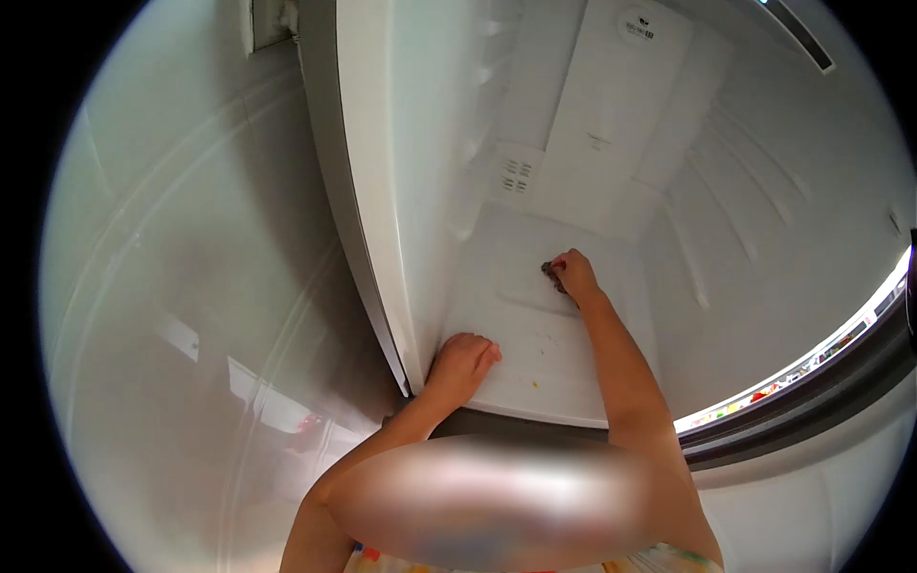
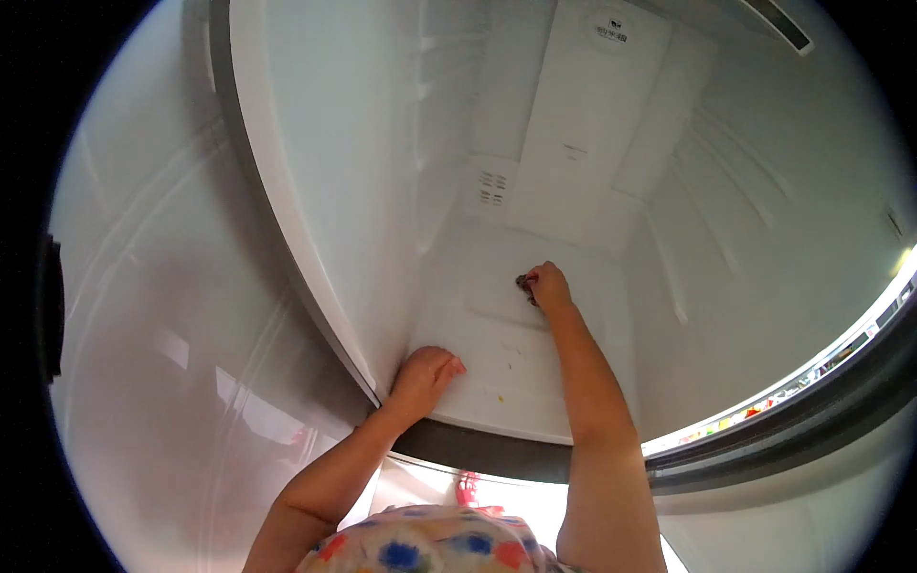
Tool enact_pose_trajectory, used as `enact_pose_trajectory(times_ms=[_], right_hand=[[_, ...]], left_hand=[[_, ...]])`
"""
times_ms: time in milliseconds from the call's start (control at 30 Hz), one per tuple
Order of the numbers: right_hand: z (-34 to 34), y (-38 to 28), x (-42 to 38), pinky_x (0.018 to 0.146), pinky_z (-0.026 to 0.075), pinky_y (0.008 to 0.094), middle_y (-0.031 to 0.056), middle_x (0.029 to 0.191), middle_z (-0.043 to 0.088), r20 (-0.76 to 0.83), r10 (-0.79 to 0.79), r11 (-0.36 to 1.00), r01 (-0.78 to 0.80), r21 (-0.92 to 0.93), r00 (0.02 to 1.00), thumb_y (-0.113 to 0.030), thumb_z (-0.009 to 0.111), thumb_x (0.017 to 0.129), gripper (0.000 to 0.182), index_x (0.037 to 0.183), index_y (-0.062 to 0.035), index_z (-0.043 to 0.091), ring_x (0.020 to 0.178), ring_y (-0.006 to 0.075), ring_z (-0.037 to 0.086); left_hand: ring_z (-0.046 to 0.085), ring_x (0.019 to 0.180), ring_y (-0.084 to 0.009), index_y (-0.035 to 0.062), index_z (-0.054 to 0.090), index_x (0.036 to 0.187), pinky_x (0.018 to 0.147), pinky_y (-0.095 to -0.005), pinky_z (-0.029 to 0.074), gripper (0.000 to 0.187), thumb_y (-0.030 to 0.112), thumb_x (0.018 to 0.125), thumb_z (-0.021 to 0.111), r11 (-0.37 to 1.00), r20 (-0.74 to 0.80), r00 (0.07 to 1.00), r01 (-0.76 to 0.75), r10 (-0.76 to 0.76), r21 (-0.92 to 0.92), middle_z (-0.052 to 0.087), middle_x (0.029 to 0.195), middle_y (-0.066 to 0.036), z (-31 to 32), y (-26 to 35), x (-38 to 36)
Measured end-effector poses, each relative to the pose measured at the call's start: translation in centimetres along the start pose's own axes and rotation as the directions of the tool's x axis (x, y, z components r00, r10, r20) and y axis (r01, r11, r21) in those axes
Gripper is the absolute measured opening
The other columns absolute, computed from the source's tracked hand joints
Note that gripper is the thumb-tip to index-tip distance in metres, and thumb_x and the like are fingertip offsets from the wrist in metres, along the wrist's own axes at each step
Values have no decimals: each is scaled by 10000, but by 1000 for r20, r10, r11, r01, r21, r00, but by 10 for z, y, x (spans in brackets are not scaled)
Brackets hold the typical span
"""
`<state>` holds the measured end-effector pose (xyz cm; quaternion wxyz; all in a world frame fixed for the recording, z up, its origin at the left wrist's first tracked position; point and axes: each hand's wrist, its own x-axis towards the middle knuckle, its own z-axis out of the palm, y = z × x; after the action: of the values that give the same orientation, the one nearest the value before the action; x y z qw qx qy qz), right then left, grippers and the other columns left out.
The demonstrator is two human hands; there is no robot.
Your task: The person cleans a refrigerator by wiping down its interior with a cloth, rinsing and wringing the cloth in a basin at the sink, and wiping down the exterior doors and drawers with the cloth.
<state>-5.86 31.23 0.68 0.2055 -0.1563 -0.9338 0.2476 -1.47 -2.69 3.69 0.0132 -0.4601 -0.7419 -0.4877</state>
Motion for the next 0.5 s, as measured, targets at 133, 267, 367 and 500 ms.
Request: enact_pose_trajectory(times_ms=[133, 267, 367, 500], right_hand=[[-2, -9, 17, 749, 497, 378, 133, 907, 573, 14, 70, 994, -68, -85, 997, -46, 642, 777, 75, 845, -22, 665, 833, 299, 591], [-1, -8, 2, 772, 492, 391, 143, 925, 566, 29, 18, 994, -14, -109, 999, -58, 636, 782, 77, 842, -30, 676, 847, 314, 583], [-12, -16, -25, 658, 510, 354, 114, 909, 552, 154, 27, 996, -40, 80, 988, -44, 614, 835, 61, 850, 14, 625, 725, 231, 596], [-10, -12, -28, 626, 503, 336, 101, 905, 554, 148, -4, 1000, 4, 0, 989, -68, 610, 851, 89, 858, 20, 618, 727, 217, 592]], left_hand=[[569, 820, -346, 17, 619, 788, 762, -422, 437, 149, 107, 865, 528, 1000, -21, 1000, -13, 14, 7, 617, 814, -157, 1, 1, 0], [571, 811, -350, 16, 619, 787, 759, -422, 438, 155, 114, 866, 529, 1000, -19, 1000, -24, 24, 1, 617, 807, -157, 2, -3, 1], [572, 802, -347, 15, 618, 786, 755, -422, 436, 165, 124, 870, 528, 1000, -6, 1000, -19, 19, 4, 616, 797, -157, 4, -5, -1], [571, 791, -343, 13, 620, 780, 747, -425, 432, 187, 138, 879, 521, 1000, -16, 1000, -22, 22, -4, 617, 791, -158, 8, -11, 0]])
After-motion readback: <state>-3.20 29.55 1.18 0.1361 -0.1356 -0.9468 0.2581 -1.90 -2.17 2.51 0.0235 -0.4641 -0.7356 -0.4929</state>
